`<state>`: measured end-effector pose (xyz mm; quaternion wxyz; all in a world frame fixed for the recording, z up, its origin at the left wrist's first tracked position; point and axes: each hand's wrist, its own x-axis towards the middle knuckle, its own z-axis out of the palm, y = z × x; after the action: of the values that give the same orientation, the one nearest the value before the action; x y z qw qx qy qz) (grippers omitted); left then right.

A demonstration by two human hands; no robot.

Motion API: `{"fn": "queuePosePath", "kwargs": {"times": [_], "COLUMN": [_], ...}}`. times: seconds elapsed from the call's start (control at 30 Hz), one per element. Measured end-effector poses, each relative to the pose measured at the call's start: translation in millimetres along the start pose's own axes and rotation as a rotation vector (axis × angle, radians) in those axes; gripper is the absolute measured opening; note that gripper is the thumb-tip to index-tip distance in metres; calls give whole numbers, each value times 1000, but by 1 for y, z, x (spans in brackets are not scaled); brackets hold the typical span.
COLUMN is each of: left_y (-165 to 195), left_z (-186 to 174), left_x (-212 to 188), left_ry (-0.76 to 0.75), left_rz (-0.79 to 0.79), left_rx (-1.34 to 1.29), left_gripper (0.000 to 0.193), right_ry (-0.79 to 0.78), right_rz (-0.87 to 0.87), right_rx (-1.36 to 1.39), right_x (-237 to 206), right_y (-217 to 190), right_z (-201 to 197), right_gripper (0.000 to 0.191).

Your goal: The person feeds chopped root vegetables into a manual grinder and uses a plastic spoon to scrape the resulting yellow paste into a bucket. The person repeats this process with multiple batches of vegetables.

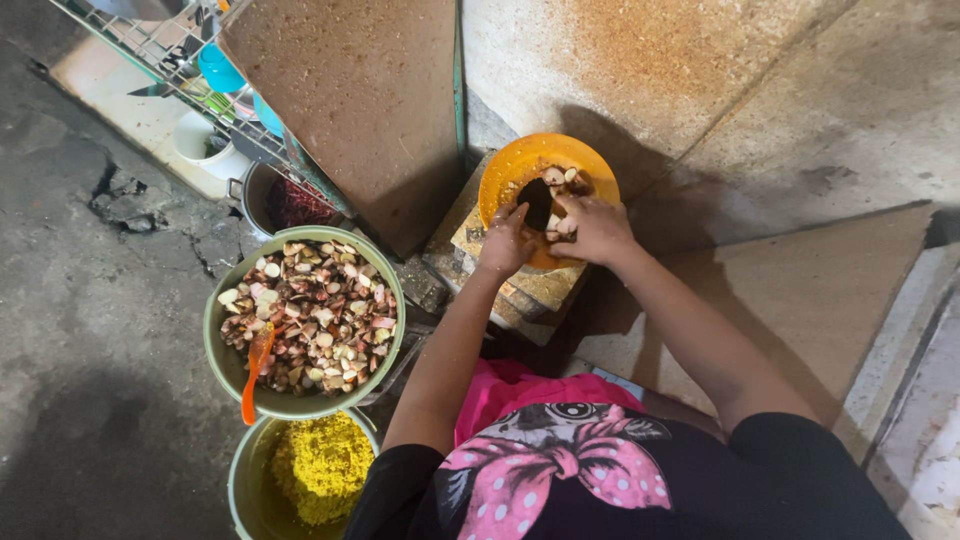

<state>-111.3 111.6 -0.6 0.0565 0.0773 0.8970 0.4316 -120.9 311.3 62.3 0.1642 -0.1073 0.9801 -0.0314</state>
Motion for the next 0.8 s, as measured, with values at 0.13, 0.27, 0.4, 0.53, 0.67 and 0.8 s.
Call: {"fn": "queuePosePath", "kwargs": {"times": [0.13,0.27,0.4,0.53,0.67,0.8], "left_y": [2,-1,3,10,11,-1], "left_z": [1,5,9,0,-14,-37], "left_x": [4,4,3,-2,-11,-35], "left_ry": [-23,71,8,-130,134,82], "left_rz": [-24,85,72,-51,61,-8], "left_rx": [27,144,164,264,129,81], "left_gripper": [71,62,41,49,68,60], "right_ry": [79,265,543,672,724,624], "right_rz": [40,-43,-163,-316,-278,-136], "right_rx": [27,333,469,512,454,274], "right_x": [1,7,12,17,20,34], "right_y": [9,2,-17,-27,-24,-31], "right_z": [2,34,54,50,29,24], "right_gripper": [93,71,62,40,34,52]}}
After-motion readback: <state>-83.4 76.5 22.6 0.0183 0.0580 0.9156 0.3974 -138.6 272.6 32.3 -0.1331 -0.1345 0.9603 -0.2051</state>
